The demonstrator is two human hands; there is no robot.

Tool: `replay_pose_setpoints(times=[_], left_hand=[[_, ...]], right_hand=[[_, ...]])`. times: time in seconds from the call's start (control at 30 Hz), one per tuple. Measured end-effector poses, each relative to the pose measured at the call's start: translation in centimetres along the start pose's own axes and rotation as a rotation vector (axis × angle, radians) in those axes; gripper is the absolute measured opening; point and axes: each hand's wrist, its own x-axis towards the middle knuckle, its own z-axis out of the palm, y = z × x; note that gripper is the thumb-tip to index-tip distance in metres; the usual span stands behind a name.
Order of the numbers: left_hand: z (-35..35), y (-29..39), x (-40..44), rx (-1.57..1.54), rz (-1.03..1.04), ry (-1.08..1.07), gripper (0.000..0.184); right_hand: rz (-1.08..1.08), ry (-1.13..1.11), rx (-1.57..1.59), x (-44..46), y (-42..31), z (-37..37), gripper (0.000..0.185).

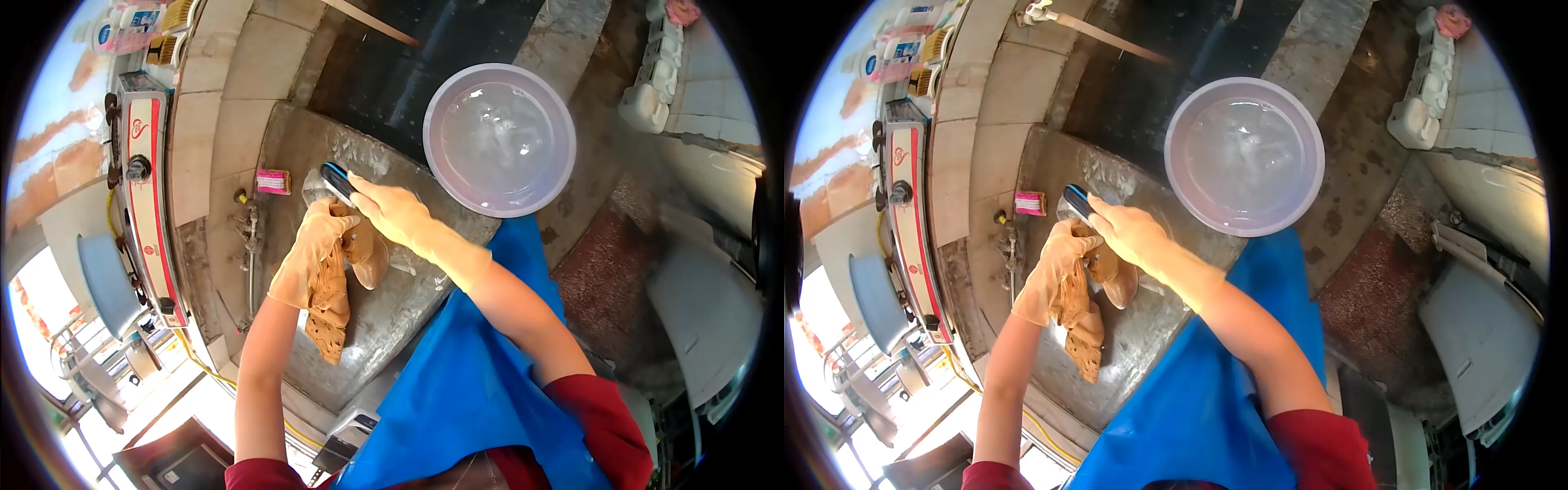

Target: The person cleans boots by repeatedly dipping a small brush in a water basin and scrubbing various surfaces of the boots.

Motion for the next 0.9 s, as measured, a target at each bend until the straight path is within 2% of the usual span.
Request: replay_pose_setpoints(times=[0.03, 0.1, 0.17, 0.2, 0.23, 0.27, 0.3, 0.33, 0.37, 0.43, 0.47, 0.5, 0.57, 0.63, 0.67, 0.7, 0.73, 0.77, 0.83, 0.87, 0.9], left_hand=[[-0.2, 0.5, -0.1, 0.067, -0.090, 0.024, 0.033], [-0.5, -0.9, 1.3, 0.025, -0.065, -0.001, 0.034], [-0.8, -1.4, 2.9, 0.173, 0.001, -0.139, 0.039], [-0.5, -0.9, 1.9, 0.013, 0.015, -0.092, 0.043], [-0.7, -1.0, 2.3, 0.010, 0.015, -0.091, 0.043], [-1.0, -1.6, 2.5, 0.034, 0.004, -0.099, 0.043], [-1.1, -2.2, 2.8, 0.063, -0.005, -0.107, 0.043], [-0.6, -3.2, 2.6, -0.117, -0.033, -0.031, 0.041], [-0.5, -4.0, 2.9, -0.115, -0.042, -0.032, 0.041], [-0.6, -5.0, 3.5, -0.305, 0.134, -0.159, 0.035], [-0.8, -2.7, 2.9, 0.087, -0.093, -0.063, 0.031], [-0.7, -1.4, 2.2, 0.081, -0.093, -0.063, 0.031], [-0.7, 0.0, 1.3, -0.029, -0.099, -0.070, 0.030], [-0.9, -1.6, 2.4, 0.011, -0.028, -0.081, 0.028], [-1.0, -2.8, 3.3, 0.018, 0.031, -0.067, 0.029], [-1.2, -3.5, 3.6, 0.026, 0.083, -0.052, 0.031], [-1.4, -3.0, 3.6, 0.278, 0.037, -0.028, 0.032], [-1.5, -2.6, 3.2, 0.278, 0.033, -0.030, 0.032], [-1.1, -0.4, 2.6, 0.122, -0.083, -0.118, 0.030], [-1.1, -0.3, 3.1, 0.114, -0.077, -0.111, 0.030], [-1.0, -0.7, 3.5, 0.250, 0.016, -0.061, 0.034]], right_hand=[[0.069, -0.065, -0.024, 0.7, -0.8, -0.4, 0.046], [0.050, -0.100, -0.072, -0.7, -0.2, -0.3, 0.046], [-0.047, -0.022, -0.131, -4.4, 4.0, 1.9, 0.046], [-0.101, 0.008, -0.158, -5.1, 4.4, 2.0, 0.047], [-0.177, 0.057, -0.155, -4.9, 4.7, 2.6, 0.047], [-0.131, 0.034, -0.203, -4.0, 5.2, 3.2, 0.046], [-0.085, 0.014, -0.249, -2.2, 1.9, 2.1, 0.045], [-0.086, 0.015, -0.225, 0.0, 0.1, 2.0, 0.044], [-0.089, 0.012, -0.201, 1.3, -0.8, 2.2, 0.043], [-0.082, -0.045, -0.222, -1.2, 1.4, 2.3, 0.043], [-0.127, 0.005, -0.189, -3.7, 4.7, 3.0, 0.043], [-0.171, 0.052, -0.154, -4.9, 6.4, 3.4, 0.043], [-0.121, -0.011, -0.157, -3.3, 4.4, 2.0, 0.043], [-0.012, -0.131, -0.155, -0.6, 1.2, 0.4, 0.044], [-0.079, -0.084, -0.077, 1.7, -0.2, 0.5, 0.043], [0.015, -0.174, -0.150, 3.5, -1.8, -0.4, 0.043], [0.118, -0.182, -0.087, 3.3, -2.1, -1.0, 0.043], [0.219, -0.187, -0.025, 2.9, -2.0, -1.7, 0.044], [0.191, -0.153, 0.043, 0.0, 1.5, -1.6, 0.045], [0.113, -0.065, 0.023, -1.2, 3.0, -1.1, 0.045], [0.040, 0.020, 0.010, -1.8, 3.6, -0.8, 0.045]])
